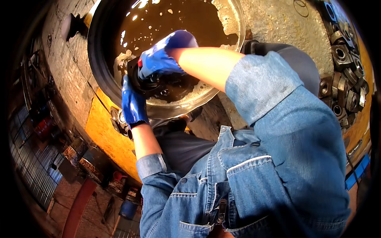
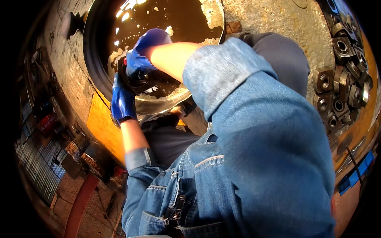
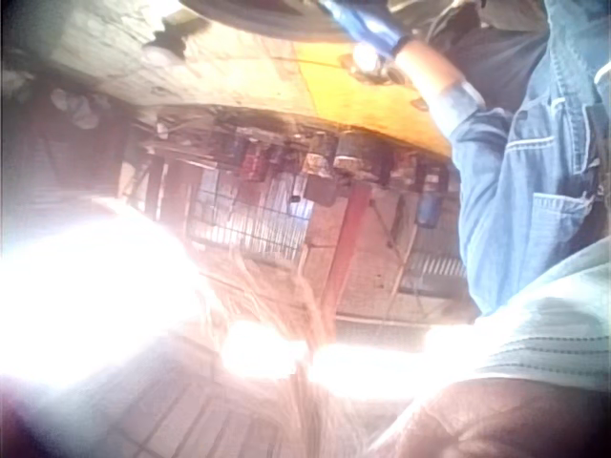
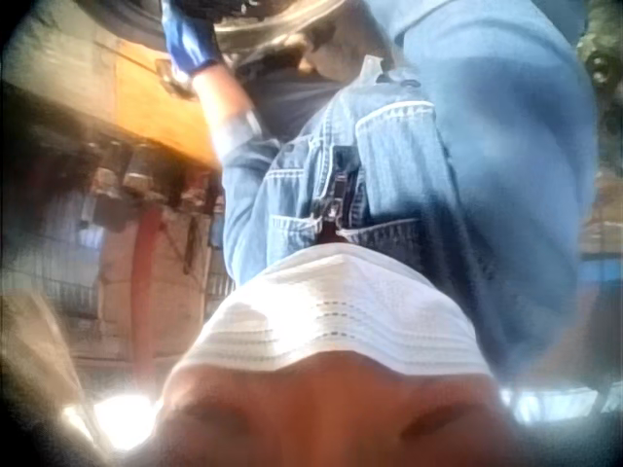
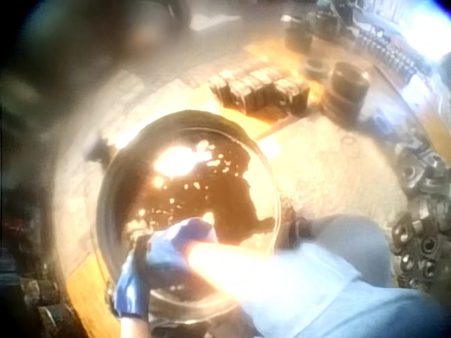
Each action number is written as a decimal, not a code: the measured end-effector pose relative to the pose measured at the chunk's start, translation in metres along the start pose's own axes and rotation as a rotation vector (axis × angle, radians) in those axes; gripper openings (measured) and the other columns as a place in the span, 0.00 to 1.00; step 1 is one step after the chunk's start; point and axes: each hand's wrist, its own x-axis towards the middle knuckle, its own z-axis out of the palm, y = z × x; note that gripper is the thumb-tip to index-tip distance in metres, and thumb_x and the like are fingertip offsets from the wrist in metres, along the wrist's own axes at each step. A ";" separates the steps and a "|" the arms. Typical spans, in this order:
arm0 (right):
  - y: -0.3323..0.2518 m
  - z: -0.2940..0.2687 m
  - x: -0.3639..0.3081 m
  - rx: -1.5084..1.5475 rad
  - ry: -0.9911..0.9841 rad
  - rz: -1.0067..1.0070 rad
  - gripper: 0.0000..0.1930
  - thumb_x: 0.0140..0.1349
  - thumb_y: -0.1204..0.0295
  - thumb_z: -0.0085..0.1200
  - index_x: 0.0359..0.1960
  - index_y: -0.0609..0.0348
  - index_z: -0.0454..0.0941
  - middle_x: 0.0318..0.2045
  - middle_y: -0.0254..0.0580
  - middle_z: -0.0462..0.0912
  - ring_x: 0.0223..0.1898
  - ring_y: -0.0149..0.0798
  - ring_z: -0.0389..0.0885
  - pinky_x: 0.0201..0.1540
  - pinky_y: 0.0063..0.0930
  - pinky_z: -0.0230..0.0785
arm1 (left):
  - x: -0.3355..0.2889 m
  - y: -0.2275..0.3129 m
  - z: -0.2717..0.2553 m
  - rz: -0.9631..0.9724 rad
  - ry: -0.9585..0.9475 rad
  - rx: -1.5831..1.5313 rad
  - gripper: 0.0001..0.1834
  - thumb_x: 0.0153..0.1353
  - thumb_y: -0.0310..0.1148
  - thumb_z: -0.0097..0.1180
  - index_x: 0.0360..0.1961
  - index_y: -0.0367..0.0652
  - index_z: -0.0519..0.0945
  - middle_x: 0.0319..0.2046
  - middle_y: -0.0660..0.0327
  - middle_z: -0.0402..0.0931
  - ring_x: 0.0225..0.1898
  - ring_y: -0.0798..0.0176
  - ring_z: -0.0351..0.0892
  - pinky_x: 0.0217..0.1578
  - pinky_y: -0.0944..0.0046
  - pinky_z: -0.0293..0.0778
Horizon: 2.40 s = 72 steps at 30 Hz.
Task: The person washes metal components in a basin filled with liquid by scrubbing them with a brush and their gloved hands.
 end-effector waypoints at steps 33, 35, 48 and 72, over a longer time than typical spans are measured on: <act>-0.025 -0.003 -0.023 0.264 -0.005 0.122 0.13 0.66 0.66 0.60 0.42 0.64 0.88 0.34 0.54 0.90 0.33 0.49 0.89 0.36 0.47 0.80 | -0.032 0.020 0.027 0.336 0.067 0.428 0.32 0.84 0.53 0.48 0.61 0.29 0.82 0.54 0.49 0.87 0.54 0.57 0.86 0.58 0.59 0.82; -0.014 -0.009 -0.030 0.448 0.100 0.248 0.08 0.69 0.70 0.58 0.39 0.62 0.86 0.34 0.50 0.90 0.35 0.47 0.91 0.39 0.40 0.81 | -0.030 0.017 0.026 0.400 0.027 0.480 0.32 0.84 0.53 0.48 0.62 0.29 0.82 0.54 0.48 0.87 0.55 0.56 0.86 0.58 0.59 0.83; 0.068 0.129 0.032 0.803 0.808 -0.260 0.26 0.73 0.62 0.66 0.65 0.68 0.76 0.56 0.57 0.88 0.54 0.52 0.91 0.53 0.39 0.88 | -0.036 0.027 0.031 0.148 0.070 0.325 0.28 0.87 0.46 0.45 0.68 0.32 0.79 0.60 0.51 0.86 0.56 0.59 0.85 0.56 0.60 0.84; 0.002 0.002 -0.003 -0.619 -0.031 -0.672 0.14 0.68 0.63 0.56 0.39 0.61 0.88 0.34 0.53 0.90 0.40 0.54 0.90 0.47 0.46 0.84 | -0.033 0.027 0.035 0.065 0.043 0.033 0.29 0.85 0.49 0.47 0.63 0.29 0.80 0.54 0.51 0.86 0.52 0.57 0.85 0.59 0.56 0.80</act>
